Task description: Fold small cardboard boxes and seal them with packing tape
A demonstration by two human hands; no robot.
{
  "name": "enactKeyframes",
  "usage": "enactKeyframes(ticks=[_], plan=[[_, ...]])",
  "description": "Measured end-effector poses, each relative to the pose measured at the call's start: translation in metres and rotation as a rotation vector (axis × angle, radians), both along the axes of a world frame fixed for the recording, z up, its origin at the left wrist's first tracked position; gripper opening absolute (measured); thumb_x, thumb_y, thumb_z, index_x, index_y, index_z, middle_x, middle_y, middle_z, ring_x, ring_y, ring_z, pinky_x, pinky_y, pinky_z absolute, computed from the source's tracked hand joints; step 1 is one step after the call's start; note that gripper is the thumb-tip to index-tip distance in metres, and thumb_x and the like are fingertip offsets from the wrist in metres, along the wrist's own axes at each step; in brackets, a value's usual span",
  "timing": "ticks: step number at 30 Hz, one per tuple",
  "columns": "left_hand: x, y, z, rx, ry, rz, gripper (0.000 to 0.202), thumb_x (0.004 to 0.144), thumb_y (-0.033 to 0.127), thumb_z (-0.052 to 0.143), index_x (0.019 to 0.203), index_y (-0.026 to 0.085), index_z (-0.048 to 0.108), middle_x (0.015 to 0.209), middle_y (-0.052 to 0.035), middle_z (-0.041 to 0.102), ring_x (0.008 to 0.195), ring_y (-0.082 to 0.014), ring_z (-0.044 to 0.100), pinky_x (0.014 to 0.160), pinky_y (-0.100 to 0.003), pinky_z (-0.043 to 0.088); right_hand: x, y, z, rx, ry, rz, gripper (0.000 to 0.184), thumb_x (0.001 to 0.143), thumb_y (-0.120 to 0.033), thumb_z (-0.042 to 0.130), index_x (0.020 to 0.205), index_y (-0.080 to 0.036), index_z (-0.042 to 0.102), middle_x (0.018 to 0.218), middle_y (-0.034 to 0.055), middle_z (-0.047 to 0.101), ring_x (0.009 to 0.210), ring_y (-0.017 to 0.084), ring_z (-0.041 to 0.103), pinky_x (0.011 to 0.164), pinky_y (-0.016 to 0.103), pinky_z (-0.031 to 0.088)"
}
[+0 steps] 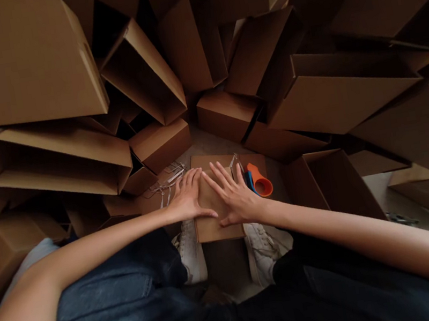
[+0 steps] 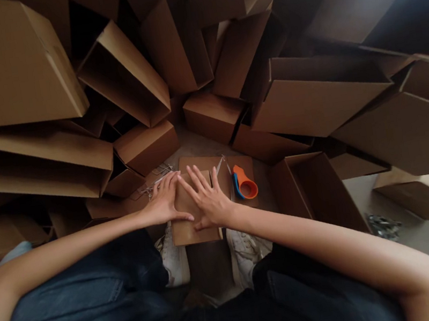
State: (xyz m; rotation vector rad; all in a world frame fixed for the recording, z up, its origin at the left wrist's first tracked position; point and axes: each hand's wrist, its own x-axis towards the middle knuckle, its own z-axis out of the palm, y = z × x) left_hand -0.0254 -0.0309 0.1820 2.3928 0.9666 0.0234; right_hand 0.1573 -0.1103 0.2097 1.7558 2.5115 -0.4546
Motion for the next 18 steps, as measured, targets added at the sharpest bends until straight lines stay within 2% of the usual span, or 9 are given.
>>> enactKeyframes(ticks=[3, 7, 12, 18], plan=[[0.000, 0.000, 0.001, -0.005, 0.003, 0.019, 0.135, 0.052, 0.075, 0.077, 0.154, 0.019, 0.010, 0.158, -0.0226, 0.022, 0.148, -0.0408, 0.015, 0.116, -0.061, 0.014, -0.010, -0.008, -0.006, -0.045, 0.025, 0.002, 0.144, 0.052, -0.069, 0.077, 0.156, -0.006, 0.001, 0.161, 0.0269, -0.004, 0.150, 0.041, -0.006, 0.111, 0.073, 0.003], [0.000, 0.001, 0.000, -0.006, -0.004, 0.027, 0.136, 0.049, 0.072, 0.080, 0.153, 0.018, 0.012, 0.157, -0.0237, 0.023, 0.148, -0.0407, 0.017, 0.116, -0.061, 0.016, -0.015, -0.013, -0.017, -0.038, 0.006, -0.004, 0.139, 0.056, -0.070, 0.074, 0.156, -0.005, 0.004, 0.161, 0.0259, -0.002, 0.151, 0.039, -0.002, 0.114, 0.070, 0.004], [0.002, 0.005, -0.001, -0.020, 0.009, 0.038, 0.137, 0.048, 0.070, 0.082, 0.153, 0.016, 0.012, 0.158, -0.0254, 0.021, 0.148, -0.0417, 0.015, 0.116, -0.062, 0.017, -0.014, -0.007, -0.019, -0.051, 0.006, 0.008, 0.136, 0.059, -0.073, 0.071, 0.156, -0.004, 0.006, 0.161, 0.0261, 0.000, 0.151, 0.040, -0.002, 0.113, 0.070, 0.003], [0.004, 0.001, 0.003, -0.042, 0.093, 0.088, 0.140, 0.047, 0.072, 0.080, 0.152, 0.008, 0.012, 0.157, -0.0280, 0.018, 0.148, -0.0426, 0.011, 0.118, -0.058, 0.015, -0.006, 0.001, -0.020, -0.101, 0.017, 0.084, 0.137, 0.060, -0.064, 0.077, 0.156, -0.005, -0.002, 0.161, 0.0256, -0.005, 0.151, 0.039, -0.007, 0.114, 0.070, -0.002]])
